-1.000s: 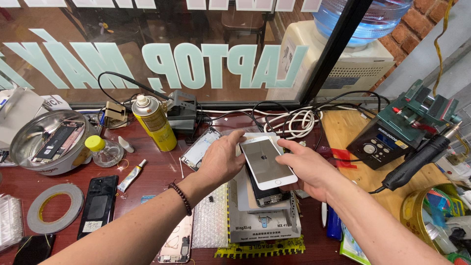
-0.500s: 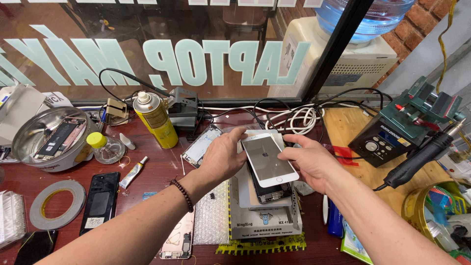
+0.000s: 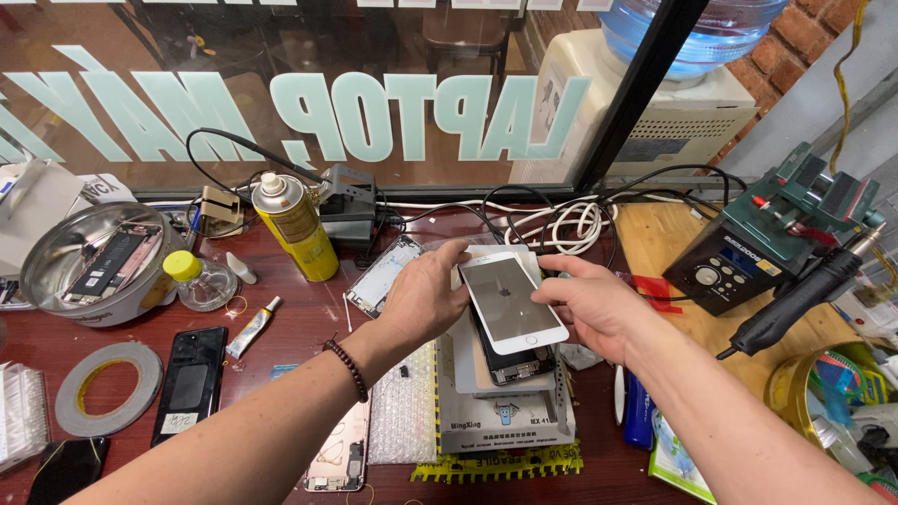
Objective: The person works on a disassembled smartphone at a repair bench, holding the screen assembly open and disconnecting its flex cable from the body by hand. They then align a replacement screen onto the phone body, press it into place, and repeatedly lift and reseat the screen while checking the connection.
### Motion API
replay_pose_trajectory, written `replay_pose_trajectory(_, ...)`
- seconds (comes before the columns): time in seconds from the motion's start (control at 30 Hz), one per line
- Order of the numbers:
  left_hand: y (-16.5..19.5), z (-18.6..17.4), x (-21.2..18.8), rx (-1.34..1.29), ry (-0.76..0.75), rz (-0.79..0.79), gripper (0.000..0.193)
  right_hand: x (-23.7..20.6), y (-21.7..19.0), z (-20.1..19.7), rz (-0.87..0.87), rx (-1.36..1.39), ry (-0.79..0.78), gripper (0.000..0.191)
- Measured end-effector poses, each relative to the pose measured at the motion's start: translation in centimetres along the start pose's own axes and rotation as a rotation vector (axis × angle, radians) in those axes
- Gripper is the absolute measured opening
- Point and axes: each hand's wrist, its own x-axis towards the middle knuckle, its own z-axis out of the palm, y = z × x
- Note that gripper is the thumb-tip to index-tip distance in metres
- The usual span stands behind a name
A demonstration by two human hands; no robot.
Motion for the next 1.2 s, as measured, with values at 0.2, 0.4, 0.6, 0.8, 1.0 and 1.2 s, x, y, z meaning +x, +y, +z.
replay_pose_trajectory(0.2, 0.0, 0.0, -0.1, 0.005, 0.001, -0.002, 0.056, 0.9, 0.6, 0.0, -0.031, -0.054, 0.033, 0.046)
replay_pose_trajectory(0.4, -0.1, 0.0, -0.1, -0.007, 0.015, 0.011, 0.056, -0.1, 0.1, -0.4, 0.014, -0.002, -0.005, 0.048)
replay_pose_trajectory(0.6, -0.2, 0.1, -0.1, 0.014, -0.001, -0.004, 0.055, -0.6, -0.1, 0.0, -0.012, -0.077, 0.006, 0.063)
replay_pose_trajectory(0.8, -0.2, 0.2, -0.1, 0.002, 0.007, -0.003, 0.056, 0.5, 0.5, 0.3, -0.053, -0.076, 0.044, 0.048)
replay_pose_trajectory(1.0, 0.0, 0.0, -0.1, -0.009, 0.003, 0.001, 0.056, -0.5, -0.3, -0.2, 0.014, -0.051, 0.032, 0.048)
replay_pose_trajectory(1.2, 0.0, -0.1, -0.1, 0.007, 0.005, 0.002, 0.056, -1.1, -0.5, 0.7, -0.027, -0.141, 0.050, 0.063)
